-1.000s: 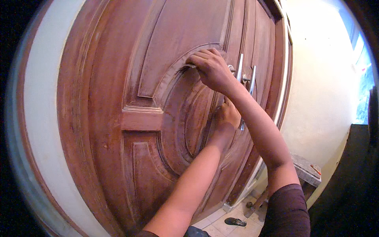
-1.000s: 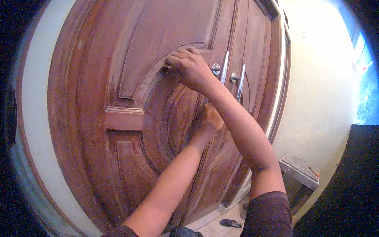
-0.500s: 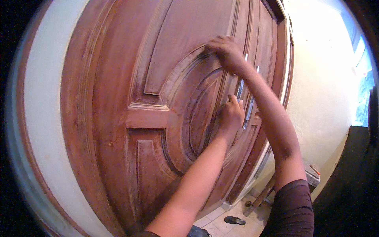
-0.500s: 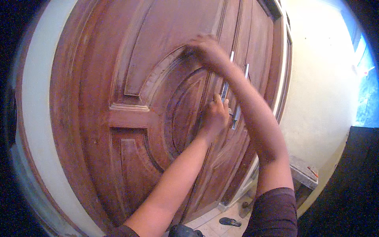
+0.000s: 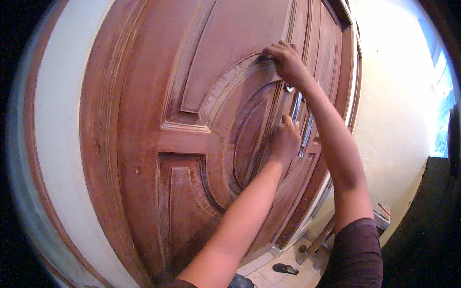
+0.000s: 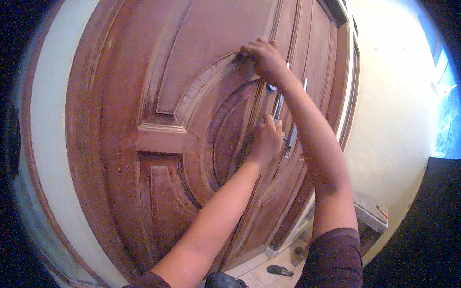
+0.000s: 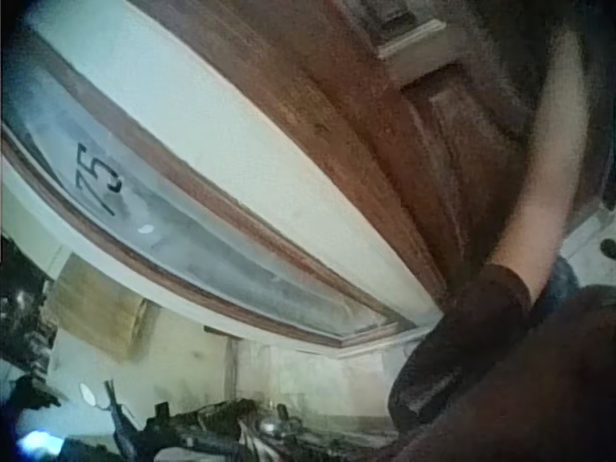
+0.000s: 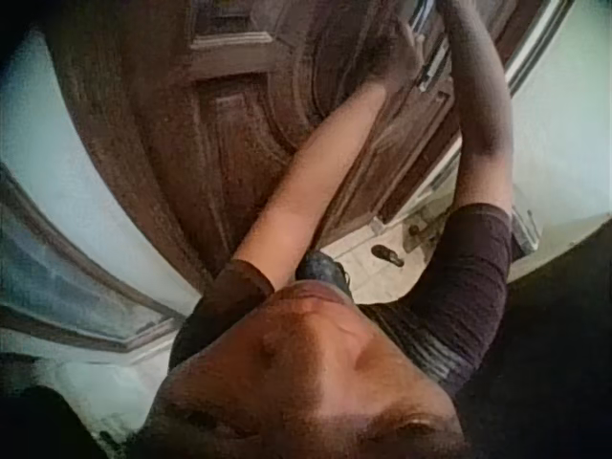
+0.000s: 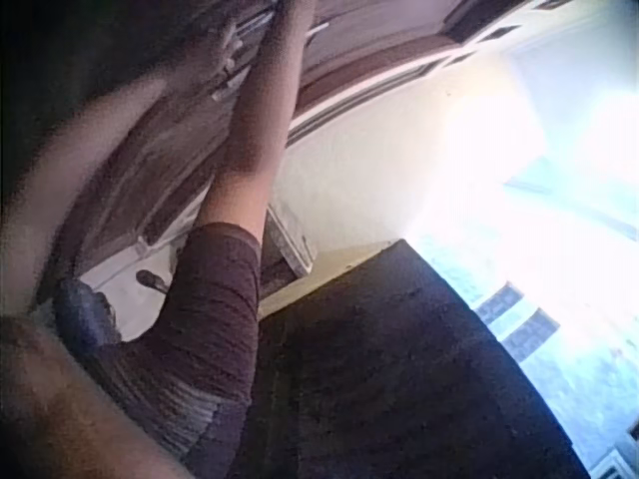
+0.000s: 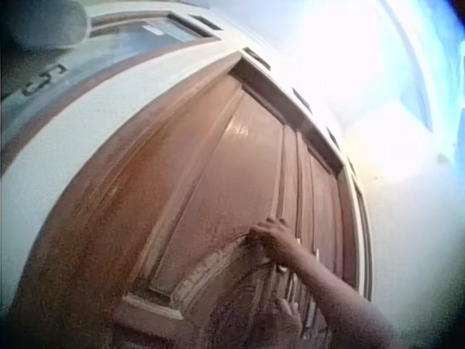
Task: The person is sanding a wooden door by hand using a piece of sandpaper and occasionally dusting it off with a brush.
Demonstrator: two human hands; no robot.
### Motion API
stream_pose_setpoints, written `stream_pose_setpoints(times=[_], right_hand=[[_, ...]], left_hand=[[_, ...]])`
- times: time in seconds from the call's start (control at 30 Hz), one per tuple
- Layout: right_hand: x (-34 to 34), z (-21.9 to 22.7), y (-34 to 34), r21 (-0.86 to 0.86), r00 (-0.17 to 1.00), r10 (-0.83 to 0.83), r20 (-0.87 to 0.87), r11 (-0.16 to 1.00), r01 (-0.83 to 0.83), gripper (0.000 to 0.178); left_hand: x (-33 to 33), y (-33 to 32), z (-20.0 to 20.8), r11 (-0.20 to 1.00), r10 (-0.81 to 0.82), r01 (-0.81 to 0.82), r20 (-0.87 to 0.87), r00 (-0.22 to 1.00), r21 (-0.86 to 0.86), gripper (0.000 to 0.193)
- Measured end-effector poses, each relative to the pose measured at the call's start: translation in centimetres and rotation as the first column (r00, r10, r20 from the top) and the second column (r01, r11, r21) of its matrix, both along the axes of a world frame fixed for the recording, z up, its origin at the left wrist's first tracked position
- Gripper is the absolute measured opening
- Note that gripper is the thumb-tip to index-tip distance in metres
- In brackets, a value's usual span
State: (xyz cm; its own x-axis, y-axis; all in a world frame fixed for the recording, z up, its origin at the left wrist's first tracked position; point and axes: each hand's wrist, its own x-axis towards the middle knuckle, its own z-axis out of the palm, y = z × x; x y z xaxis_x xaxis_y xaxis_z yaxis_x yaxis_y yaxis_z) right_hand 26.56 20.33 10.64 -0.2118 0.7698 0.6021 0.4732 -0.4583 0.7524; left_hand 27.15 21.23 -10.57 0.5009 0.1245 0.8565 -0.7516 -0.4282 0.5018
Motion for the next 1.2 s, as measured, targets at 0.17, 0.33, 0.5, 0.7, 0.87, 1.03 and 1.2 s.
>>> stream_pose_setpoints(times=[0.17, 0.33, 0.5, 0.7, 0.87, 1.03, 1.2], right_hand=[[-5.3, -8.9, 12.3, -0.368, 0.907, 0.367, 0.208, 0.888, -0.275, 0.034], [2.5, -0.8, -1.6, 0.069, 1.000, 0.024, 0.018, 0.997, -0.025, 0.027], [-0.9, -5.5, 6.8, -0.105, 0.919, 0.351, 0.177, 0.936, -0.337, 0.034], [2.0, -0.2, -1.6, 0.151, 0.969, 0.239, -0.060, 0.962, -0.228, 0.034], [0.1, -6.2, 5.0, -0.077, 0.918, 0.392, -0.053, 0.915, -0.396, 0.038], [-1.5, -6.0, 4.4, 0.326, 0.956, 0.281, 0.083, 0.899, -0.292, 0.030], [-5.2, -16.6, 7.6, -0.199, 0.951, 0.261, 0.167, 0.953, -0.227, 0.046]], left_hand=[[14.7, 2.7, -1.2, 0.991, -0.106, 0.131, 0.411, 0.905, -0.035, 0.057], [2.0, -1.0, 0.2, 0.999, 0.041, -0.044, 0.094, 0.995, 0.027, 0.055], [5.9, 2.2, -0.4, 0.984, 0.168, -0.177, 0.178, 0.970, 0.032, 0.046], [1.8, -1.4, 0.2, 0.998, -0.046, 0.047, 0.045, 0.998, -0.036, 0.049], [3.2, 1.9, -2.3, 0.984, 0.120, -0.152, 0.284, 0.951, 0.096, 0.049], [1.8, 0.8, -1.2, 1.000, -0.028, 0.028, 0.076, 0.997, -0.005, 0.054], [3.1, -2.0, -1.1, 0.977, 0.211, -0.207, -0.101, 0.972, 0.049, 0.053]])
